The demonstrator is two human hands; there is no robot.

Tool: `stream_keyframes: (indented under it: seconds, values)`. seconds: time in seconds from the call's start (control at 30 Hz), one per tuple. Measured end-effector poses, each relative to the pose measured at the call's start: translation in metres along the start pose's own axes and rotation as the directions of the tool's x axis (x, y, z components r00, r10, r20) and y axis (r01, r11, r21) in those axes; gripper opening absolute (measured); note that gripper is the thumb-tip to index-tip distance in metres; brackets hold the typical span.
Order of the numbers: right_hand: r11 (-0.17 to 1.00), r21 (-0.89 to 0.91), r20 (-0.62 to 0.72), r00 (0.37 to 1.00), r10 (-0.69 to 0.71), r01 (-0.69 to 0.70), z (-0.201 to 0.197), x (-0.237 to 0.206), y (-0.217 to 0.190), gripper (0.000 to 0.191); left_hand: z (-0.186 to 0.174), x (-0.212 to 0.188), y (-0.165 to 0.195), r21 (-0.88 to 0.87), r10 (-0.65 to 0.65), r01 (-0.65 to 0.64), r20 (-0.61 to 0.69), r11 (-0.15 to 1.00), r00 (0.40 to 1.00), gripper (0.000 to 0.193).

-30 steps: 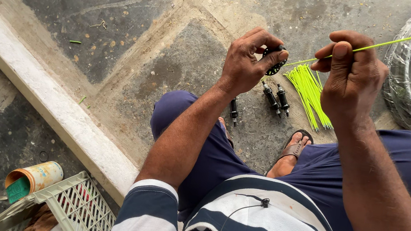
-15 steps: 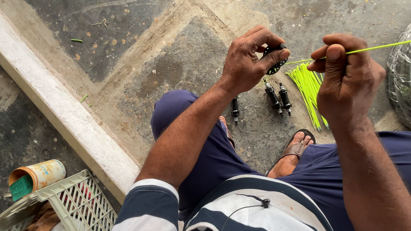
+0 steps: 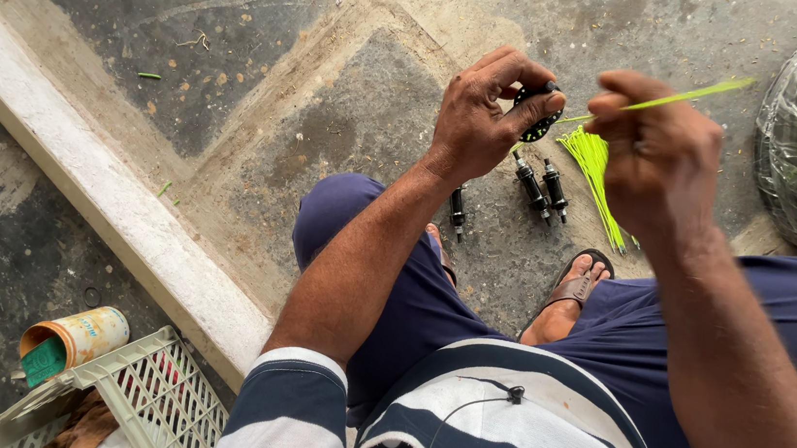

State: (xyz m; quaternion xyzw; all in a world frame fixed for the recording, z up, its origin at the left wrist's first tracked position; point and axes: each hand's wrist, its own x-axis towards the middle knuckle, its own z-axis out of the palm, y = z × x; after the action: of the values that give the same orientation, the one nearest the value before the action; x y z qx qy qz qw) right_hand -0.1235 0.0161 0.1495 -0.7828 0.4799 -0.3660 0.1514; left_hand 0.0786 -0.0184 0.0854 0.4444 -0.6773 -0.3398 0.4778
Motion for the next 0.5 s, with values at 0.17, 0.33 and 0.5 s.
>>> stream_keyframes:
  seconds: [0.17, 0.33, 0.5]
  values:
    - [0.987, -0.115, 0.258, 0.956, 0.138, -0.111, -0.005, 0.000, 0.071, 0.031, 0.002, -0.002, -0.005, 0.009, -0.027, 0.028, -0.026, 1.000, 0.999, 0.016]
    - [0.955, -0.210, 0.024, 0.975, 0.220, -0.210, 0.058, -0.024, 0.202, 0.023, -0.001, -0.008, -0.001, -0.040, -0.052, 0.049, -0.088, 0.998, 0.995, 0.018]
    - [0.552, -0.618, 0.168, 0.592, 0.788, -0.560, 0.099, -0.090, 0.247, 0.038, -0.002, -0.004, 0.013, -0.091, -0.145, 0.134, -0.124, 0.987, 0.982, 0.019]
